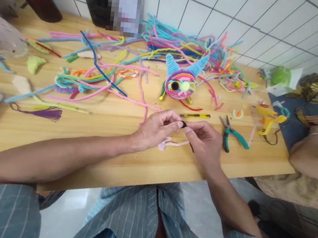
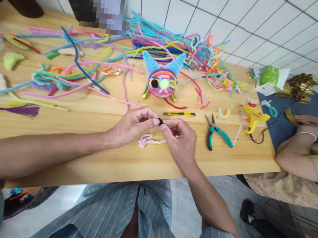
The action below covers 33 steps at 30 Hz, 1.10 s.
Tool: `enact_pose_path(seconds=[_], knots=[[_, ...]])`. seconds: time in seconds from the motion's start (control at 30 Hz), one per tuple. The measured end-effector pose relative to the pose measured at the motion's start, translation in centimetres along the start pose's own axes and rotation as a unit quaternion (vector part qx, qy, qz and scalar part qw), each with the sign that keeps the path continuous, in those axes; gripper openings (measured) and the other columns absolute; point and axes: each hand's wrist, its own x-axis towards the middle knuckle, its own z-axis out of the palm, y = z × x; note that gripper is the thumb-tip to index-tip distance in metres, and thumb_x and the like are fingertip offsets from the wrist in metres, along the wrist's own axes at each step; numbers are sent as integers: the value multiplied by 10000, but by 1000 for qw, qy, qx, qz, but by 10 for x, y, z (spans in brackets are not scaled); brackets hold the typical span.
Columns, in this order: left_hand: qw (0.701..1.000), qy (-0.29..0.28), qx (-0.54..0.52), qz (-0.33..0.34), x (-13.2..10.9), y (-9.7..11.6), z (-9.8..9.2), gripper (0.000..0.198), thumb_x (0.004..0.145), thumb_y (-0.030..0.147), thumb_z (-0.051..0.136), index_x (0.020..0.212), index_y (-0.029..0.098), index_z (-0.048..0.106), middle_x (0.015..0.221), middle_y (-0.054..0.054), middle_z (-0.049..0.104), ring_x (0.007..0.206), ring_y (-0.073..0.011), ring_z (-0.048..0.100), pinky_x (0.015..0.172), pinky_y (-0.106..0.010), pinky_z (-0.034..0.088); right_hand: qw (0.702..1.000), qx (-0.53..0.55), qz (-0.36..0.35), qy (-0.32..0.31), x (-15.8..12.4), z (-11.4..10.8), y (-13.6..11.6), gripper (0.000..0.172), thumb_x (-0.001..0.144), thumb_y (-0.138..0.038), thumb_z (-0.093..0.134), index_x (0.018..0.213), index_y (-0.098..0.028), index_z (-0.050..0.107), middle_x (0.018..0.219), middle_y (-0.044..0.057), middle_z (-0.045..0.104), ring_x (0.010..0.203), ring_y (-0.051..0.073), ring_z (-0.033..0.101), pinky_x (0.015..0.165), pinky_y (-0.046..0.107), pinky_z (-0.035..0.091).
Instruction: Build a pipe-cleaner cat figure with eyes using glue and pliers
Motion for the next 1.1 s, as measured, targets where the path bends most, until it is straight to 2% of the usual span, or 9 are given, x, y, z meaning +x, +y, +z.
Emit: enact_pose_path(seconds=[0.13,0.23,0.33,0.47,0.63,0.8,1.1], knots=[[999,20,-20,18,-3,0,3,286,968,448,737,936,172,669,816,24,670,749,-106,579,725,-242,456,999,46,-4,25,-1,9,3,95,883,-315,778,917,-230,753,804,8,798,666,149,696,629,287,579],[999,29,-39,15,-3,0,5,364,949,527,764,960,177,668,824,21,682,752,-110,592,732,-244,471,997,72,5,12,2,14,2,141,878,-339,787,971,-242,746,818,7,797,700,162,725,624,288,594],[997,20,-70,8,-4,1,5,413,931,568,790,988,178,666,832,20,699,702,-97,571,688,-233,466,995,91,30,-9,5,15,0,149,873,-363,786,962,-244,768,812,5,787,674,153,699,581,275,564],[995,-15,-98,-8,-2,2,2,418,944,570,788,1020,174,677,880,8,725,580,-59,490,567,-213,410,991,121,50,-4,10,9,-5,111,827,-345,804,857,-240,781,722,-20,745,581,119,604,540,253,499],[987,-77,-123,-71,7,2,-4,468,980,619,726,891,161,692,595,56,527,491,-67,442,473,-200,341,992,99,64,-39,16,-5,-10,82,792,-310,834,794,-239,793,640,-39,690,532,98,525,517,242,444],[981,-96,-145,-89,14,0,-7,456,866,562,866,913,150,677,847,-14,733,504,-35,466,464,-182,371,993,65,74,-59,17,-11,-13,90,761,-310,825,760,-225,795,638,-24,703,552,104,531,521,238,429],[979,-128,-119,-107,14,1,-11,451,840,552,883,905,143,704,800,-3,732,513,-35,494,488,-177,384,995,33,72,-58,14,-9,-18,136,767,-341,760,726,-212,777,613,-17,674,554,102,493,513,238,390]])
